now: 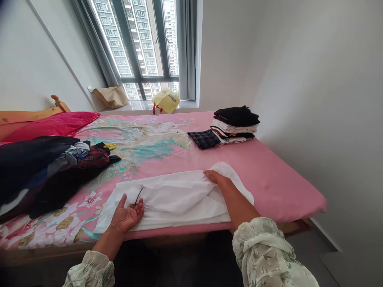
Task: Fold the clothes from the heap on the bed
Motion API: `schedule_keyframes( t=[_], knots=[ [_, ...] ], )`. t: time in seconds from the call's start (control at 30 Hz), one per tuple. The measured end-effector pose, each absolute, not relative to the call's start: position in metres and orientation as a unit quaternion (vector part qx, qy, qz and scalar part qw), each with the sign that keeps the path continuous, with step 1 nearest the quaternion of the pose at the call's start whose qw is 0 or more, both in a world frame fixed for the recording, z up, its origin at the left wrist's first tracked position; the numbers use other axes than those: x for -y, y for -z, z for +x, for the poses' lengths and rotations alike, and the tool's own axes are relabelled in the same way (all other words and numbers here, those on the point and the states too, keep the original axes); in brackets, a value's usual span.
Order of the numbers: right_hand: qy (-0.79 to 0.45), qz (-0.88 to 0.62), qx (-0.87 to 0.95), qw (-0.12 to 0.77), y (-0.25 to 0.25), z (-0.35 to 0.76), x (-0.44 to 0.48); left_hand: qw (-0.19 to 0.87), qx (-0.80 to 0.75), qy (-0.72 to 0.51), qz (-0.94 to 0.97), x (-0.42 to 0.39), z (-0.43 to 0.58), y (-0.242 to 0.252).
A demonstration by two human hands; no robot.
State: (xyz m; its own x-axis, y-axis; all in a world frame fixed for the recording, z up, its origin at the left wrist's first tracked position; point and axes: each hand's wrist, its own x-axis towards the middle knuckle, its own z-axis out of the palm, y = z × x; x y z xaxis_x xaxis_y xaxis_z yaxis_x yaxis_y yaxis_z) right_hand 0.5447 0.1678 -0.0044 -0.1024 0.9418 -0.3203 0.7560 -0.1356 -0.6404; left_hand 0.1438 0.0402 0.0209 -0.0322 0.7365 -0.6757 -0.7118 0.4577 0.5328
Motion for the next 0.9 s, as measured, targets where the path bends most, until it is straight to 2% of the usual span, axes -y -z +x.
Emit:
schedule_keyframes(
  t=[0.1, 0.23, 0.33, 0.4, 0.43, 0.5, 0.7, 0.9],
  knots=[
    [-0.354, -0.654, 0.654, 0.137, -0.005, 0.539, -0.167, 0.656, -0.59, -0.463, 0.089, -0.047, 0.14, -0.021],
    [-0.286, -0.661, 0.666, 0.195, -0.028, 0.518, -0.152, 0.613, -0.619, -0.468, 0.145, -0.059, 0.131, -0.028],
    [-0.191, -0.635, 0.691, 0.287, -0.042, 0.482, -0.107, 0.589, -0.625, -0.478, 0.186, -0.062, 0.128, -0.033],
    [-0.089, -0.53, 0.755, 0.374, -0.042, 0.448, -0.061, 0.589, -0.622, -0.475, 0.203, -0.061, 0.13, -0.036],
    [-0.055, -0.475, 0.789, 0.386, -0.039, 0.43, -0.039, 0.591, -0.619, -0.474, 0.209, -0.061, 0.132, -0.038],
    [-0.001, -0.417, 0.825, 0.381, -0.028, 0.397, -0.002, 0.594, -0.611, -0.475, 0.22, -0.063, 0.137, -0.044],
    [0.053, -0.59, 0.739, 0.322, 0.014, 0.366, 0.0, 0.589, -0.594, -0.484, 0.256, -0.068, 0.133, -0.059],
    [0.033, -0.633, 0.714, 0.298, 0.023, 0.381, -0.018, 0.586, -0.657, -0.431, 0.195, -0.053, 0.096, -0.03]
  ],
)
